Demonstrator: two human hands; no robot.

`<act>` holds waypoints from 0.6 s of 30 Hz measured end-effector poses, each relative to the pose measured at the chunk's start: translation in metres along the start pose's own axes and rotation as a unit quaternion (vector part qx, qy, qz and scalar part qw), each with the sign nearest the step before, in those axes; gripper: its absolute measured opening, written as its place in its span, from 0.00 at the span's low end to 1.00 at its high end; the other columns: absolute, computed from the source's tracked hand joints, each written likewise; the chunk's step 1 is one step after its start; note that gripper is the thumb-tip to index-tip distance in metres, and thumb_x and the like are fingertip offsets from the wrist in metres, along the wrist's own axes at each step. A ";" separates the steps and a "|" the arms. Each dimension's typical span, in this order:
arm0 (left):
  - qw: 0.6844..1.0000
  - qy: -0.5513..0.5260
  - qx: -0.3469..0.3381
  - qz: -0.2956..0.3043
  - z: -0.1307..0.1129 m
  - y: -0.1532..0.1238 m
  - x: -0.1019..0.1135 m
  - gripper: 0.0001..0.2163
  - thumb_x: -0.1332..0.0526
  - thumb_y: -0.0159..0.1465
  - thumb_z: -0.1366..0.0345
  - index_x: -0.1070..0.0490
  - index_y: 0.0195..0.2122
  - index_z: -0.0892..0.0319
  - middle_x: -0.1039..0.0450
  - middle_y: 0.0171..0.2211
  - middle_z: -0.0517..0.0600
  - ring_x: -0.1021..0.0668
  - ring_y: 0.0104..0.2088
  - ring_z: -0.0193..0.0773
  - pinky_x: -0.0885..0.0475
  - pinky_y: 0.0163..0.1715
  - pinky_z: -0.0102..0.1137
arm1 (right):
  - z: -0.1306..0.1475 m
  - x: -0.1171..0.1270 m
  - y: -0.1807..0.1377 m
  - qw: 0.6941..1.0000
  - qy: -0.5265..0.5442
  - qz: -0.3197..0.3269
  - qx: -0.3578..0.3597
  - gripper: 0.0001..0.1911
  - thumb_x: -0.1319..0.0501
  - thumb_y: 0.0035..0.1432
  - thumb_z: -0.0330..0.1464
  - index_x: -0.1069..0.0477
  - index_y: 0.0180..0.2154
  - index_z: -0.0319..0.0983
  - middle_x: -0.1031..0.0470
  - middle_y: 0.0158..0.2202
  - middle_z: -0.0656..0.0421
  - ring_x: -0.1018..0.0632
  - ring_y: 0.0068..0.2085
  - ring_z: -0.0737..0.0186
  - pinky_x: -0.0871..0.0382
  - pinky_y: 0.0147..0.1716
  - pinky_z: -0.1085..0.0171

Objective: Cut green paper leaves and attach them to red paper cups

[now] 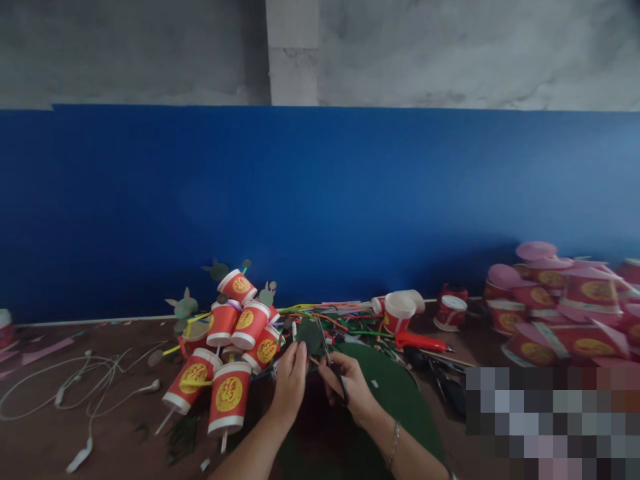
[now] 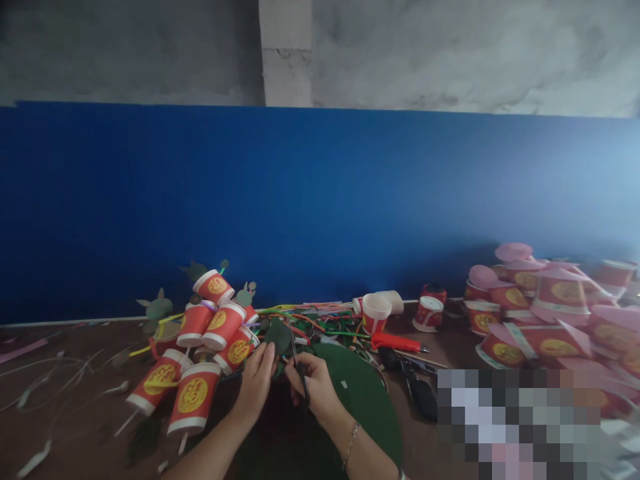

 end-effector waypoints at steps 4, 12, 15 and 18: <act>0.997 0.060 -0.040 0.024 -0.006 -0.001 -0.002 0.16 0.49 0.61 0.53 0.43 0.21 0.57 0.45 0.19 0.41 0.39 0.21 0.32 0.41 0.23 0.27 | 0.000 0.002 0.000 1.000 0.017 -0.003 0.012 0.19 0.33 0.41 0.44 0.34 0.26 0.37 0.36 0.12 0.68 0.36 0.13 0.73 0.42 0.11 0.75; 0.991 0.110 -0.077 -0.015 -0.015 -0.003 0.002 0.15 0.50 0.62 0.54 0.43 0.21 0.56 0.44 0.19 0.42 0.37 0.22 0.33 0.41 0.24 0.27 | 0.000 0.002 0.002 1.000 0.004 -0.003 0.004 0.18 0.33 0.41 0.43 0.35 0.23 0.37 0.39 0.10 0.69 0.40 0.11 0.75 0.44 0.09 0.75; 0.992 0.099 -0.070 -0.024 -0.014 -0.002 0.003 0.15 0.50 0.62 0.53 0.41 0.22 0.57 0.41 0.20 0.43 0.35 0.23 0.34 0.39 0.25 0.28 | 0.000 0.002 0.001 1.000 -0.001 -0.004 -0.004 0.18 0.33 0.41 0.43 0.35 0.24 0.37 0.39 0.10 0.69 0.40 0.12 0.75 0.43 0.09 0.75; 0.993 0.095 -0.061 -0.037 -0.013 -0.002 0.005 0.15 0.50 0.62 0.53 0.39 0.24 0.57 0.38 0.21 0.45 0.33 0.24 0.36 0.37 0.27 0.28 | 0.001 0.001 0.000 1.000 -0.004 -0.002 -0.011 0.18 0.33 0.41 0.43 0.35 0.24 0.37 0.39 0.11 0.69 0.39 0.12 0.74 0.43 0.09 0.74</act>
Point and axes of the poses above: each hand's wrist, its own y-axis towards the middle knuckle, its own x-axis out of the back of the hand, z = x × y, the point moved 5 cm from there along y, towards the middle knuckle
